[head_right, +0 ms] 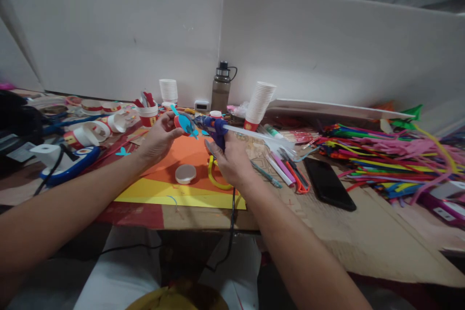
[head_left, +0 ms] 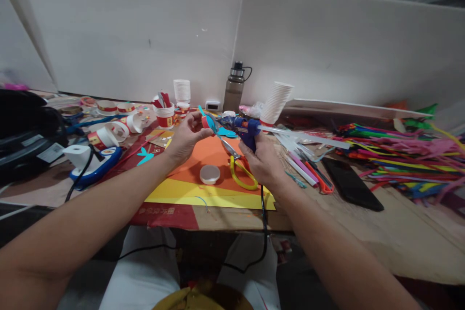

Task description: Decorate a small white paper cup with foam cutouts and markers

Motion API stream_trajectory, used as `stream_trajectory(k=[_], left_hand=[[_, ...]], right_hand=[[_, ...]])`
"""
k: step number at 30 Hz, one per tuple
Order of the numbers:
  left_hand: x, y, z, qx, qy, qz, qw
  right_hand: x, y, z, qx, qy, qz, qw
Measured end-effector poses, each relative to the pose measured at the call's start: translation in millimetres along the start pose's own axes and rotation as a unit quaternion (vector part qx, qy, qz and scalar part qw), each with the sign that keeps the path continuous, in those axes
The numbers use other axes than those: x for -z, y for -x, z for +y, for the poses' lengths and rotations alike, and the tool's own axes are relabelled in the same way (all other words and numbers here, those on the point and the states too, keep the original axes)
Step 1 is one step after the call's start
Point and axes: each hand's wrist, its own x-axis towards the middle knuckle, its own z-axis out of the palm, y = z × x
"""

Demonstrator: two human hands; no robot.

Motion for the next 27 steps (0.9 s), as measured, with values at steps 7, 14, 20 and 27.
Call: stream_trajectory(k=[7, 14, 20, 27], left_hand=[[2.3, -0.8, 0.7, -0.016, -0.031, -0.011, 0.999], [3.5, 0.2, -0.7, 0.004, -0.029, -0.015, 0.999], [5.1, 1.0, -2.3, 0.010, -0.024, -0.034, 0.999], [6.1, -3.1, 6.8, -0.030, -0.073, -0.031, 0.996]], right_hand=[[1.0, 0.1, -2.5, -0.004, 0.004, -0.009, 1.000], [0.7, 0.4, -3.1, 0.003, 0.028, -0.003, 1.000], [1.3, 0.8, -4.1, -0.001, 0.044, -0.002, 0.999], [2.5, 0.0, -7.4, 0.019, 0.046, -0.011, 0.999]])
